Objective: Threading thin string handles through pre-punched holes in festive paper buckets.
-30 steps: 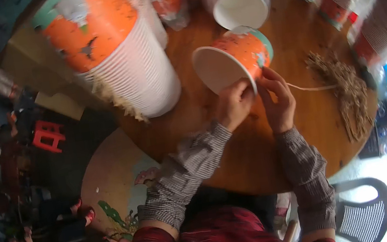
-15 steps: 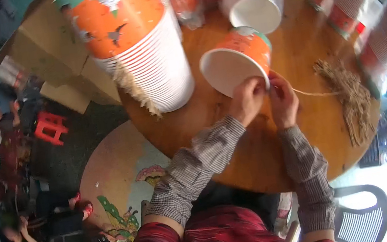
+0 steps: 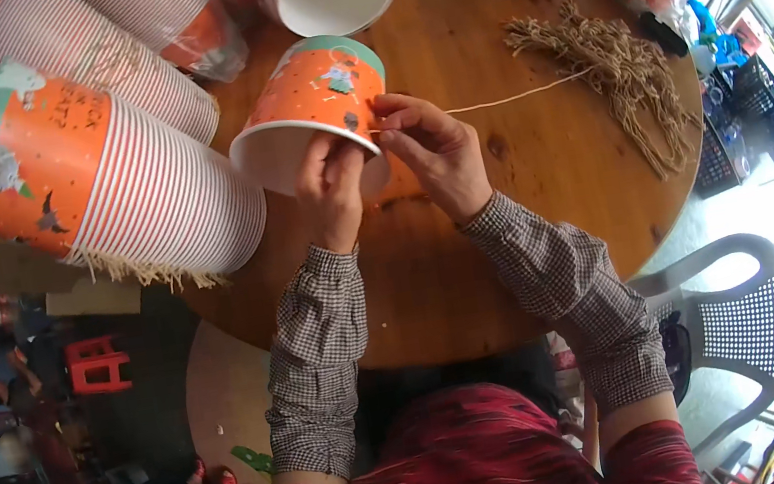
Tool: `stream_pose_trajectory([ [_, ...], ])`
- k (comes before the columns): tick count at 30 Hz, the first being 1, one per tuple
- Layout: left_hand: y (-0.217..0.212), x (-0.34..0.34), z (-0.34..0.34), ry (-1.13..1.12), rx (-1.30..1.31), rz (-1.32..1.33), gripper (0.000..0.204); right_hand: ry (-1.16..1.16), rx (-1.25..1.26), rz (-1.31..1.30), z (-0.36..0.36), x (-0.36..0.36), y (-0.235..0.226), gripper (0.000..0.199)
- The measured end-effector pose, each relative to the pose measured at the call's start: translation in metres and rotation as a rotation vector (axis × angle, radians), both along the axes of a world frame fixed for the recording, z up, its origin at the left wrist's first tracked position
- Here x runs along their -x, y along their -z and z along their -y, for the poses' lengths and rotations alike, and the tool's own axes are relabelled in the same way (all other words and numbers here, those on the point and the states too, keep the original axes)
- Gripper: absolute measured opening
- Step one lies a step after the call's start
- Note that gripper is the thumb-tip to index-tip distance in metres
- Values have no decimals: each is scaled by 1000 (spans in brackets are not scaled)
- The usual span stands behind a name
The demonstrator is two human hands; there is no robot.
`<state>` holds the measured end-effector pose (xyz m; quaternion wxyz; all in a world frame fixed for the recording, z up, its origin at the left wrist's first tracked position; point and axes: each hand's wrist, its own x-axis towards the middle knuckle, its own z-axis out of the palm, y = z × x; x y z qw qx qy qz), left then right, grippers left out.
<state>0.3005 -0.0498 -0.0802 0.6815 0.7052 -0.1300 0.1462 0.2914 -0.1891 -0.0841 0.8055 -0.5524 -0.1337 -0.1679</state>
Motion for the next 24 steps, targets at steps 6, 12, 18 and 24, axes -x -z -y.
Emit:
stream_pose_trajectory([
  [6,-3,12,8,24,31,78,26,232,497,147,11,11,-17,14],
  [12,15,6,6,-143,-231,204,20,233,587,174,13,13,-18,14],
  [18,7,10,14,-148,-84,241,18,265,584,229,11,14,-15,14],
  [24,17,8,10,-182,-176,273,14,276,645,245,7,14,-13,15],
])
